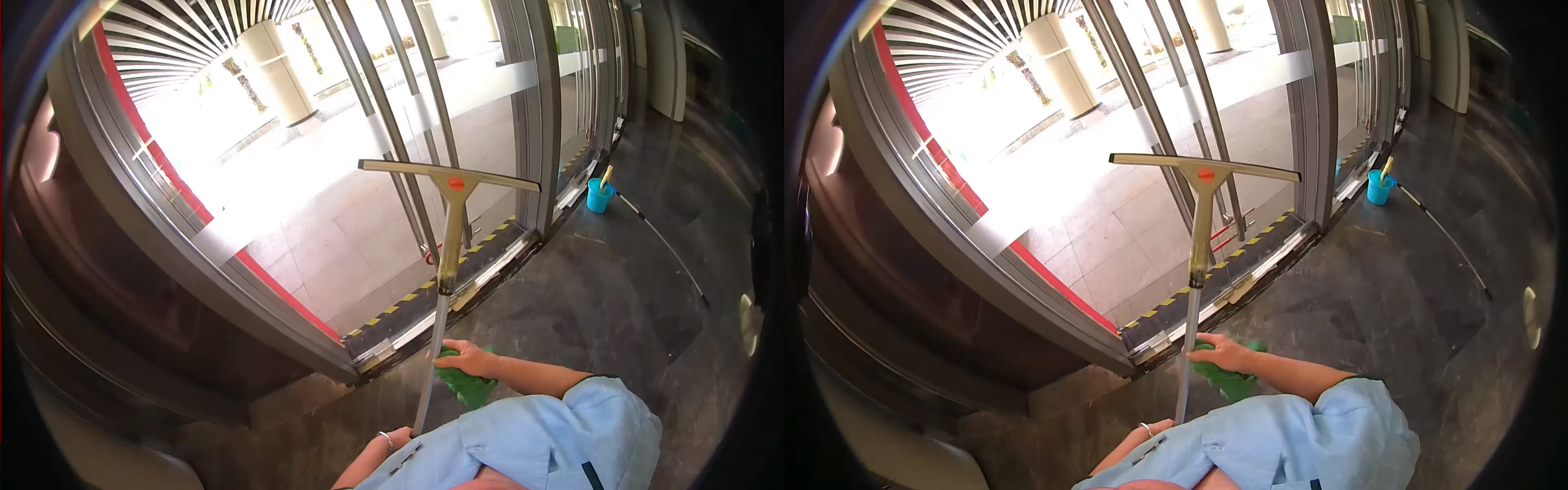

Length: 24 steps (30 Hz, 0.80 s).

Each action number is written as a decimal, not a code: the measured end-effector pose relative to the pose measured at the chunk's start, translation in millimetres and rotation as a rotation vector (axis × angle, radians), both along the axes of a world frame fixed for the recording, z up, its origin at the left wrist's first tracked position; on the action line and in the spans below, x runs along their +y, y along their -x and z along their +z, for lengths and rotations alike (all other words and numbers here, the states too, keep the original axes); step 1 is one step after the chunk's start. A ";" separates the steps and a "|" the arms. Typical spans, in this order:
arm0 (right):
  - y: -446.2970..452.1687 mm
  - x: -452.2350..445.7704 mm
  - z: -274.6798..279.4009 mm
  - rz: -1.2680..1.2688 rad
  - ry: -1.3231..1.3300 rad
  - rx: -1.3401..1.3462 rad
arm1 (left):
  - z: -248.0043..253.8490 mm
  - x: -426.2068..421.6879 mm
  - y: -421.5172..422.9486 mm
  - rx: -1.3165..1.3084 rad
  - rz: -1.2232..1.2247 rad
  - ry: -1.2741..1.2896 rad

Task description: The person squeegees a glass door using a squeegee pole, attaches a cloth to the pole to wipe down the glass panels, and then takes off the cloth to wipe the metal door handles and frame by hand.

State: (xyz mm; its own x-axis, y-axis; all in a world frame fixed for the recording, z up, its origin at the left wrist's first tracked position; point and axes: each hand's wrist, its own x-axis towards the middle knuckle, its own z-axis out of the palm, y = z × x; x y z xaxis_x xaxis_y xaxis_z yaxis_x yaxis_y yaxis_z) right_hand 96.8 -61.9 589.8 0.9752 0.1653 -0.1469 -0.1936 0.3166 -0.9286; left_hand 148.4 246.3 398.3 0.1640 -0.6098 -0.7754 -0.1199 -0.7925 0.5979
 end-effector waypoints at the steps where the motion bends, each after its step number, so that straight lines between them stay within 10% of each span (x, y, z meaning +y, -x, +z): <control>1: 1.9 3.7 -3.1 -0.002 0.005 0.015 | 9.9 -1.8 -6.2 0.056 -0.066 -0.035; 8: 6.1 30.0 -18.5 -0.033 0.097 0.003 | 204.3 -99.9 -53.9 0.145 0.210 1.040; 11: 11.2 33.1 -10.4 0.002 0.375 0.056 | 233.1 -152.7 -49.9 0.051 0.275 0.951; 15: 30.7 -15.2 -29.4 0.178 -0.137 0.088 | 216.6 -191.3 -53.6 0.062 0.505 0.933; 19: 73.3 -127.9 -43.5 0.228 0.326 0.389 | 197.2 -220.4 -61.7 -0.057 0.663 0.901; 24: 131.7 -271.8 -31.4 -0.260 -0.580 0.142 | 233.4 -281.7 -54.1 -0.147 0.728 0.960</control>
State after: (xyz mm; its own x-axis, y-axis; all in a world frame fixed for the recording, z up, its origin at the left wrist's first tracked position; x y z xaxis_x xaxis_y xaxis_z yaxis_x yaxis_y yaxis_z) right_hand -34.9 -333.6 558.4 0.9717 0.0182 -0.2355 -0.1519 0.8118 -0.5639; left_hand 202.5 -35.5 631.7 0.7560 -0.6546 -0.0041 0.0531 0.0551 0.9971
